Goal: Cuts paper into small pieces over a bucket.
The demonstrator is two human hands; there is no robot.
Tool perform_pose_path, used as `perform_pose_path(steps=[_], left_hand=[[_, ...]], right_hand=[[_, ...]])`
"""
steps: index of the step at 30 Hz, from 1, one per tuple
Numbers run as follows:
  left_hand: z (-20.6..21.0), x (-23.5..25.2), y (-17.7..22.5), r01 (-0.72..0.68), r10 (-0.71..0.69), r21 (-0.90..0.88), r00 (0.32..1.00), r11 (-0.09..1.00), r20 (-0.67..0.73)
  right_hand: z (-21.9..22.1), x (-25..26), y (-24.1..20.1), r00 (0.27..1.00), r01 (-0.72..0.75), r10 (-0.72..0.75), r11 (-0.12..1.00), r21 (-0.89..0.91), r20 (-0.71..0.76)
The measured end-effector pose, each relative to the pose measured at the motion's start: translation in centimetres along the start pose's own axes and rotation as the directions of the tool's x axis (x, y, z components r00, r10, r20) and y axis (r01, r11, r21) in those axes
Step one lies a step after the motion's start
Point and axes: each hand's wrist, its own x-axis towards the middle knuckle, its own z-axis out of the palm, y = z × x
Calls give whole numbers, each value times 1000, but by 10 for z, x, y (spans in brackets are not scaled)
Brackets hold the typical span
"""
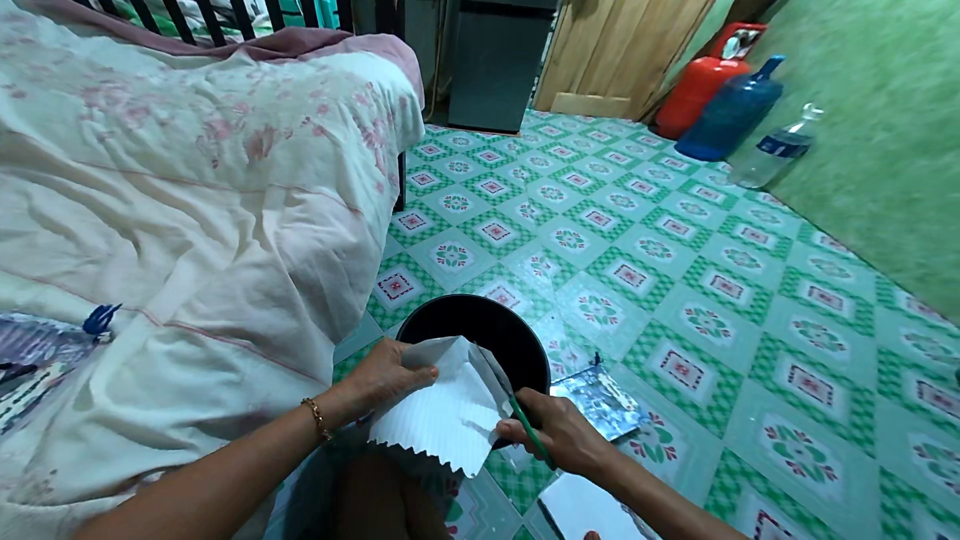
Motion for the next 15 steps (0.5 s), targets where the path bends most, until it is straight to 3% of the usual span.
perform_pose_path(steps=[4, 9, 15], left_hand=[[0, 1, 0, 18, -18, 10, 1000, 1000, -9], [-1, 3, -2, 54, -55, 32, 998, 998, 11], [-13, 7, 3, 55, -56, -10, 987, 998, -152]], right_hand=[[1, -1, -3, 999, 26, -22, 996, 85, -49], [-1, 0, -3, 999, -38, 39, 966, 255, 3], [-16, -3, 7, 994, -77, 63, 985, 152, 94]])
